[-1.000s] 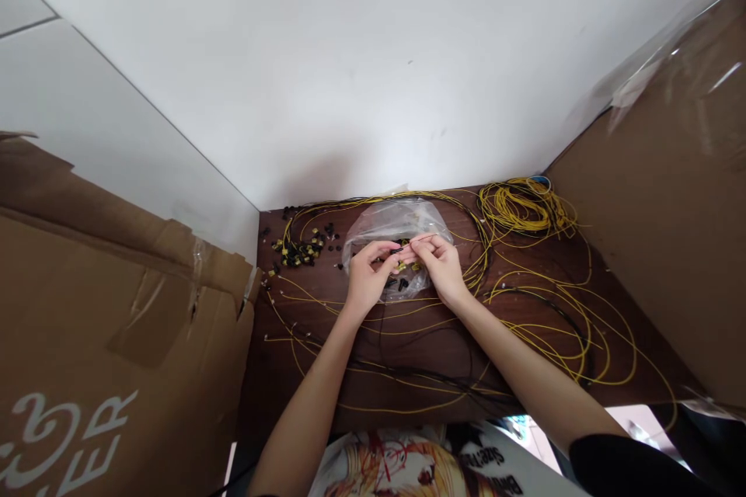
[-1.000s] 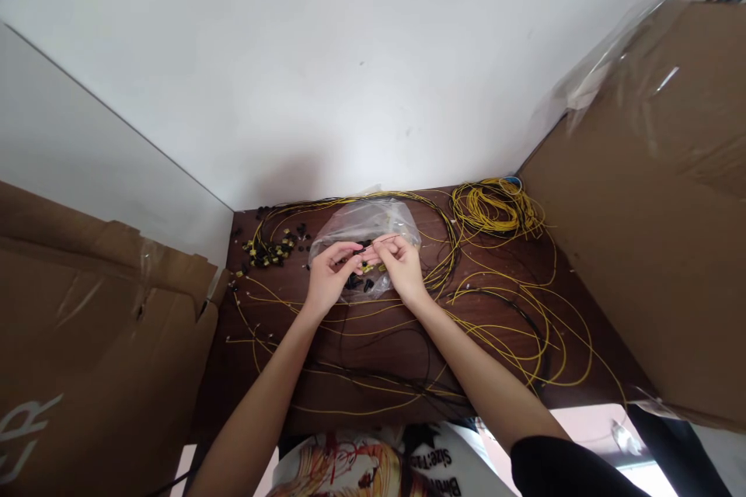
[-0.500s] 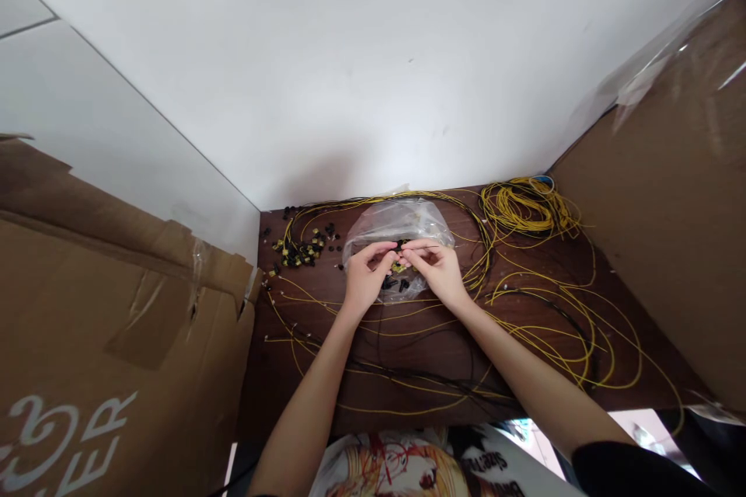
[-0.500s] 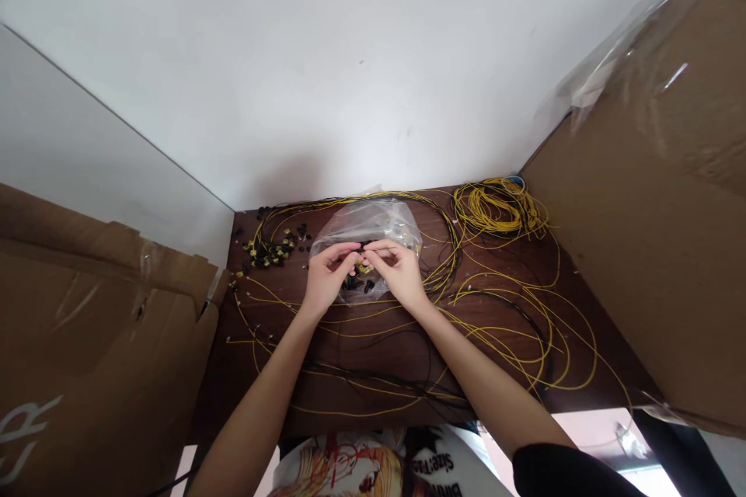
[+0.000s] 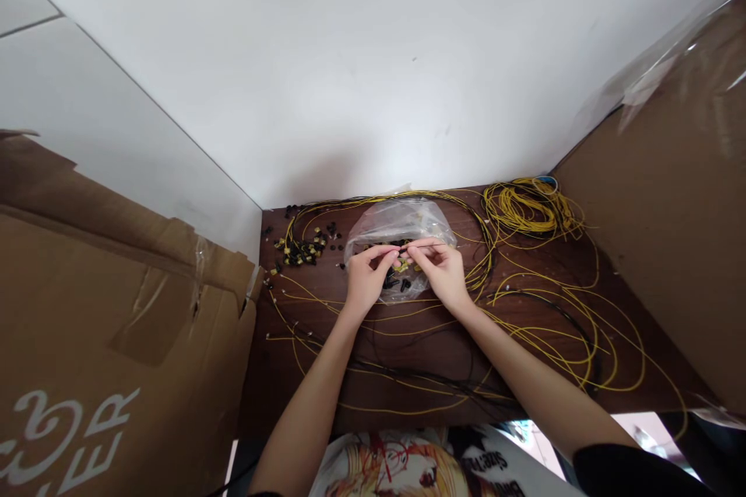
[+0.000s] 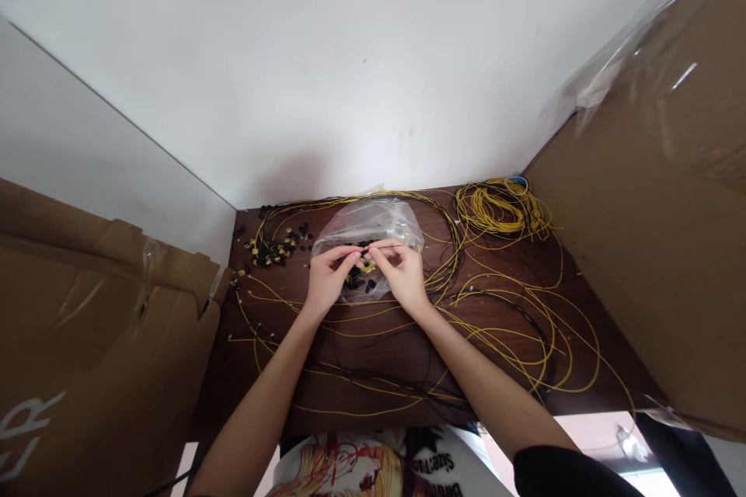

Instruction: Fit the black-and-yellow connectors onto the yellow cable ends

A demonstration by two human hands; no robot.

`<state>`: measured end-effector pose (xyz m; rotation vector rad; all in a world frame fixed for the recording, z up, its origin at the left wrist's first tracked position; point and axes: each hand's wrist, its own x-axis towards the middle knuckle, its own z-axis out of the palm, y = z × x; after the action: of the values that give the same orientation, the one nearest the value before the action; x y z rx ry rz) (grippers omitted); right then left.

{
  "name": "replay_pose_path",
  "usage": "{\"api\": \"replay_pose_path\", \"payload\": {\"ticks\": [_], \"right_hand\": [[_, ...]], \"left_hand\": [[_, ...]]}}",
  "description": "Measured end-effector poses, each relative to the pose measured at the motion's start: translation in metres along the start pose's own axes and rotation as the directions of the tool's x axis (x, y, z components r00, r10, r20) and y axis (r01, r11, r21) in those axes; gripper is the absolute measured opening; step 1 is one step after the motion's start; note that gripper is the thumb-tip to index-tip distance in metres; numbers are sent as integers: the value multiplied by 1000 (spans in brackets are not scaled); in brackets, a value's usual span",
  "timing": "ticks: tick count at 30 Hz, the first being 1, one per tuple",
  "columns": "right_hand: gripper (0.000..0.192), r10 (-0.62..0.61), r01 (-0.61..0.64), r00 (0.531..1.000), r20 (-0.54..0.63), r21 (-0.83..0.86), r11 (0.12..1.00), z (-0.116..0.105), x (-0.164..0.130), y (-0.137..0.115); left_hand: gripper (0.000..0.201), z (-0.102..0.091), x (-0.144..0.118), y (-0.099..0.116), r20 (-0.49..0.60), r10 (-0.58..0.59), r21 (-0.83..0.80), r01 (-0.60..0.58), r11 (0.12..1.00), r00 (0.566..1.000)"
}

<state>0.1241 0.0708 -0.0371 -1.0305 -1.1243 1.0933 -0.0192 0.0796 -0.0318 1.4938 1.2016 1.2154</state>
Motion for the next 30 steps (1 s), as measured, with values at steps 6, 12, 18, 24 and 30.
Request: {"api": "replay_pose_path", "payload": {"ticks": [6,12,18,24,30], "right_hand": [[26,14,-13,1000,-16,44,999,3,1,-4],[24,16,-14,999,-29,76,997,2,1,-5],[25,23,-19,999,-47,75,997,2,2,-5],[29,47,-44,998,-32,101,994,2,2,-3],[29,47,-45,999,-9,153,987,1,3,0]], "left_hand": [[20,0,0,-1,1,-36,-26,36,999,999],[21,2,0,-1,-4,-53,-53,53,997,999],[19,3,-1,-2,-15,48,50,-47,998,999],[16,2,-1,-3,-14,99,76,-98,992,995],[15,1,-1,-3,-21,103,80,-101,992,994]]}}
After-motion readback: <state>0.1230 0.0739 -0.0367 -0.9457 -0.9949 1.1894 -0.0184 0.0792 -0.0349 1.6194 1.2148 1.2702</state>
